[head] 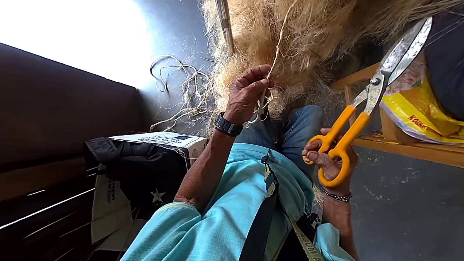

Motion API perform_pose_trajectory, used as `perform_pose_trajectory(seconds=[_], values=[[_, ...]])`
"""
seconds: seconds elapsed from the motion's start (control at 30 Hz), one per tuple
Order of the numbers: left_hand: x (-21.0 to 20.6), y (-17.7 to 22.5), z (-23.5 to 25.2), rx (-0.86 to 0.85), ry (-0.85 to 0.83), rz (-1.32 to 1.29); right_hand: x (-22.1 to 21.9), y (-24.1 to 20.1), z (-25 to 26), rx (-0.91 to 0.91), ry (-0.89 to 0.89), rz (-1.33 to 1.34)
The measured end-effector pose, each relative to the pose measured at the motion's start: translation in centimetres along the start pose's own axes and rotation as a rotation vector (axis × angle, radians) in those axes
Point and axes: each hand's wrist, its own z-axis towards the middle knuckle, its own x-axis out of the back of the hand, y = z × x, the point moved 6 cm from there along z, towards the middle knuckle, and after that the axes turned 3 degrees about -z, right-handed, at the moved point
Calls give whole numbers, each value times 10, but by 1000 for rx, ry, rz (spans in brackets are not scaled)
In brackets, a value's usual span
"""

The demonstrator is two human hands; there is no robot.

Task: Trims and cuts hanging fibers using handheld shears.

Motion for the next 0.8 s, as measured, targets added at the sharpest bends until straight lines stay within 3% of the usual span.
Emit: perform_pose_trajectory(seconds=[0.3,0.57,0.67,0.8], values=[[22,15,-10,-15,120,509,4,1,-9,-17,2,38],[43,49,-15,-55,168,1278,-1,-4,-20,-16,-7,43],[38,62,-15,-231,129,1400,-1,-8,-23,-7,-12,51],[0,106,-28,-614,57,1447,4,-12,-23,21,-8,55]])
